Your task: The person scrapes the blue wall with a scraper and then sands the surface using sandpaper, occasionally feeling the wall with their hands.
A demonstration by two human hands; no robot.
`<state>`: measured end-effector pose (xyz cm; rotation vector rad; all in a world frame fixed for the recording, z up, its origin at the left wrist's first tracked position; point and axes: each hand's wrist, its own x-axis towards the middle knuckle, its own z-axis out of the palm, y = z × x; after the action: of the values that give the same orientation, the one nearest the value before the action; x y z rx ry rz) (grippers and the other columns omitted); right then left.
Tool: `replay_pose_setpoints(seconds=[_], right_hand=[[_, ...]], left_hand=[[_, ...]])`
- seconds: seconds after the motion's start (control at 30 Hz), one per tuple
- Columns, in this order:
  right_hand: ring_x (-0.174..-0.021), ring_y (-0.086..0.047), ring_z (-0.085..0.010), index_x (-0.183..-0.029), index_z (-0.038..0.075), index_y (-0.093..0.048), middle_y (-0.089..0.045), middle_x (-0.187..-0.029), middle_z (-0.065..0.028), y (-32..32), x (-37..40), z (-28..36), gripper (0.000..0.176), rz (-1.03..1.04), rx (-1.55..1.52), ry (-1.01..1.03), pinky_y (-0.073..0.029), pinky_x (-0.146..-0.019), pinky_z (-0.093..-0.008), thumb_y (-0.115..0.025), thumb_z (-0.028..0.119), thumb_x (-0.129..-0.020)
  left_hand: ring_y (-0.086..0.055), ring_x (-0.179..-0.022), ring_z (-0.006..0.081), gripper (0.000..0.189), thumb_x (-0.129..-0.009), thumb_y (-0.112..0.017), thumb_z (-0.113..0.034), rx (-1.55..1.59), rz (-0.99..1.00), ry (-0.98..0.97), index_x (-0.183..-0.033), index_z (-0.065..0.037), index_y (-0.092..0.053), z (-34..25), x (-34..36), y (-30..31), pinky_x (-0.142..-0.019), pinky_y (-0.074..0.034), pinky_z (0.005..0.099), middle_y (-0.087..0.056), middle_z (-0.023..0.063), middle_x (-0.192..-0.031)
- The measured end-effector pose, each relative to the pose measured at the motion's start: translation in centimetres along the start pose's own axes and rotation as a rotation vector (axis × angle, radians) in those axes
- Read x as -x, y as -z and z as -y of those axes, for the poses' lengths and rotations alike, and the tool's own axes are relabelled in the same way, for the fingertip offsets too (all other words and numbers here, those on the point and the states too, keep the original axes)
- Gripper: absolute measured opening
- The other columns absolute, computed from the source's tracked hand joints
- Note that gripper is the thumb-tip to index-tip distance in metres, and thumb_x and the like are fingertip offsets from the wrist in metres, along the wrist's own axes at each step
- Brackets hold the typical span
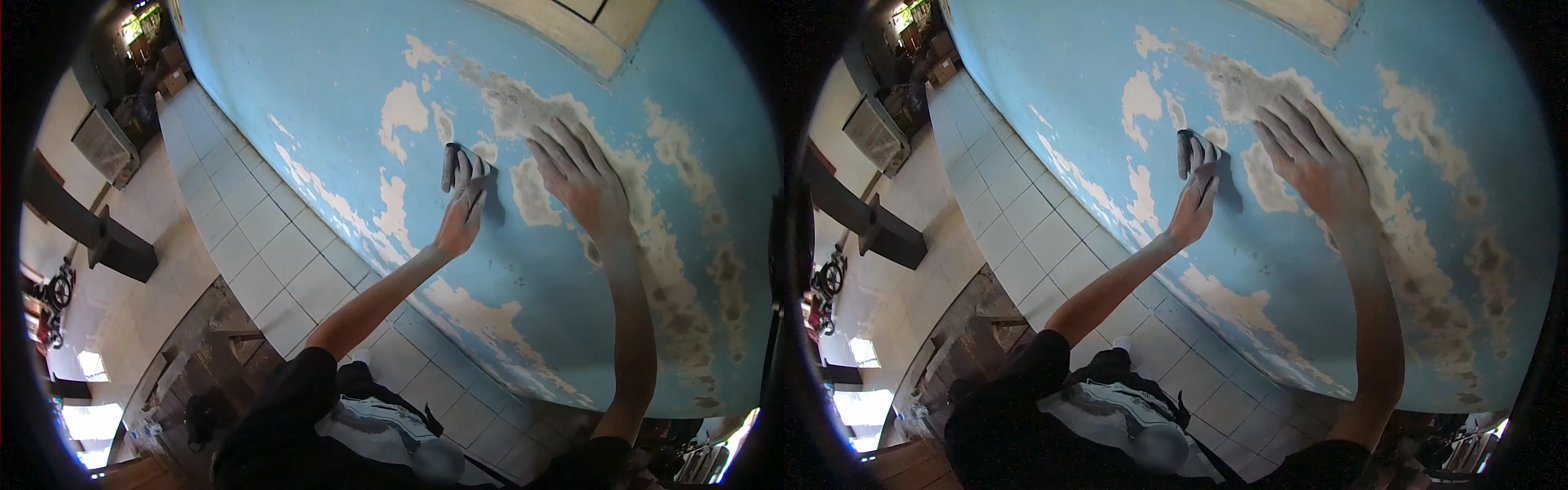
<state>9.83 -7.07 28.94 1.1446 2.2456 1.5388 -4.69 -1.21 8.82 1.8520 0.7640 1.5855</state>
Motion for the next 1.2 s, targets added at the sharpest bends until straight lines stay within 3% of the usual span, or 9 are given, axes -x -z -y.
replay_pose_setpoints(seconds=[0.27, 0.3, 0.37, 0.43, 0.6, 0.8, 0.9, 1.1, 1.2], right_hand=[[-0.134, -0.034, -0.0129, -0.131, 0.019, -0.050, -0.042, -0.142, 0.0073, -0.7, 0.5, 0.1, 0.046, 0.009, -0.043, 0.007, -0.022, -0.117, -0.0331, -0.051, 0.034, -0.087], [-0.134, -0.033, -0.0128, -0.131, 0.020, -0.050, -0.042, -0.142, 0.0069, -0.7, 0.5, 0.1, 0.046, 0.002, -0.026, 0.006, -0.022, -0.117, -0.0329, -0.050, 0.034, -0.087], [-0.135, -0.032, -0.0127, -0.134, 0.021, -0.047, -0.039, -0.144, 0.0070, -0.9, 0.3, 0.3, 0.048, 0.013, -0.005, -0.023, -0.021, -0.118, -0.0330, -0.050, 0.036, -0.088], [-0.135, -0.031, -0.0125, -0.136, 0.022, -0.044, -0.037, -0.145, 0.0071, -1.1, -0.1, 0.7, 0.049, 0.013, 0.020, -0.047, -0.021, -0.118, -0.0332, -0.049, 0.037, -0.090], [-0.139, -0.023, -0.0128, -0.144, 0.027, -0.032, -0.028, -0.150, 0.0069, -0.9, -0.4, 0.9, 0.056, 0.035, 0.015, -0.137, -0.013, -0.119, -0.0362, -0.044, 0.046, -0.092], [-0.140, -0.021, -0.0147, -0.144, 0.026, -0.033, -0.027, -0.151, 0.0055, -0.9, -0.5, 0.8, 0.057, 0.050, 0.007, -0.134, -0.011, -0.119, -0.0381, -0.043, 0.049, -0.092], [-0.140, -0.021, -0.0148, -0.143, 0.027, -0.034, -0.027, -0.151, 0.0063, -1.1, -0.5, 0.8, 0.059, 0.042, 0.011, -0.131, -0.011, -0.119, -0.0382, -0.045, 0.051, -0.091], [-0.141, -0.021, -0.0142, -0.141, 0.029, -0.037, -0.028, -0.150, 0.0082, -1.7, -0.1, 1.1, 0.058, -0.011, 0.117, -0.172, -0.011, -0.119, -0.0383, -0.046, 0.052, -0.089], [-0.140, -0.021, -0.0130, -0.140, 0.028, -0.039, -0.029, -0.150, 0.0087, -1.2, -0.1, 1.0, 0.057, -0.004, 0.114, -0.175, -0.012, -0.119, -0.0377, -0.047, 0.051, -0.089]], left_hand=[[-0.053, -0.109, 0.0360, 0.033, -0.097, -0.042, -0.010, 0.027, -0.216, 0.082, -0.124, 0.009, -0.043, 3.1, -4.0, 1.4, -0.094, -0.038, 0.0392, -0.055, 0.0272, -0.116], [-0.042, -0.124, 0.0360, 0.041, -0.098, -0.041, -0.012, 0.260, -0.114, 0.385, -0.132, 0.011, -0.036, 3.1, -6.1, 2.8, -0.103, -0.032, 0.0393, -0.042, 0.0290, -0.134], [-0.022, -0.138, 0.0368, 0.051, -0.098, -0.040, -0.014, -0.024, -0.367, -0.031, -0.140, 0.010, -0.025, 3.0, -5.7, 0.2, -0.111, -0.020, 0.0394, -0.017, 0.0293, -0.149], [-0.001, -0.143, 0.0357, 0.056, -0.098, -0.039, -0.015, -0.192, -0.015, -0.097, -0.143, 0.010, -0.016, 2.1, -2.0, -0.8, -0.115, -0.009, 0.0397, 0.007, 0.0267, -0.153], [-0.039, -0.126, 0.0406, 0.039, -0.096, -0.039, -0.011, 0.161, -0.193, 0.238, -0.129, 0.009, -0.041, 3.3, -6.7, 1.3, -0.108, -0.026, 0.0425, -0.042, 0.0279, -0.134], [-0.010, -0.137, 0.0525, 0.050, -0.094, -0.043, -0.011, -0.206, 0.010, -0.223, -0.140, 0.005, -0.030, 1.4, -2.4, -1.1, -0.109, -0.015, 0.0571, -0.013, 0.0323, -0.148], [-0.016, -0.135, 0.0523, 0.051, -0.089, -0.045, -0.005, 0.343, 0.067, 0.218, -0.138, 0.004, -0.033, 7.8, -6.0, 1.5, -0.109, -0.017, 0.0576, -0.018, 0.0315, -0.147], [-0.020, -0.139, 0.0400, 0.039, -0.093, -0.045, -0.007, -0.632, 0.027, -0.519, -0.130, 0.005, -0.042, 2.2, -2.7, -1.0, -0.110, -0.022, 0.0539, -0.028, 0.0315, -0.142], [-0.030, -0.131, 0.0447, 0.050, -0.082, -0.050, -0.003, 0.492, 0.047, 0.272, -0.132, 0.000, -0.042, -0.8, -9.0, 3.0, -0.107, -0.024, 0.0570, -0.027, 0.0306, -0.143]])
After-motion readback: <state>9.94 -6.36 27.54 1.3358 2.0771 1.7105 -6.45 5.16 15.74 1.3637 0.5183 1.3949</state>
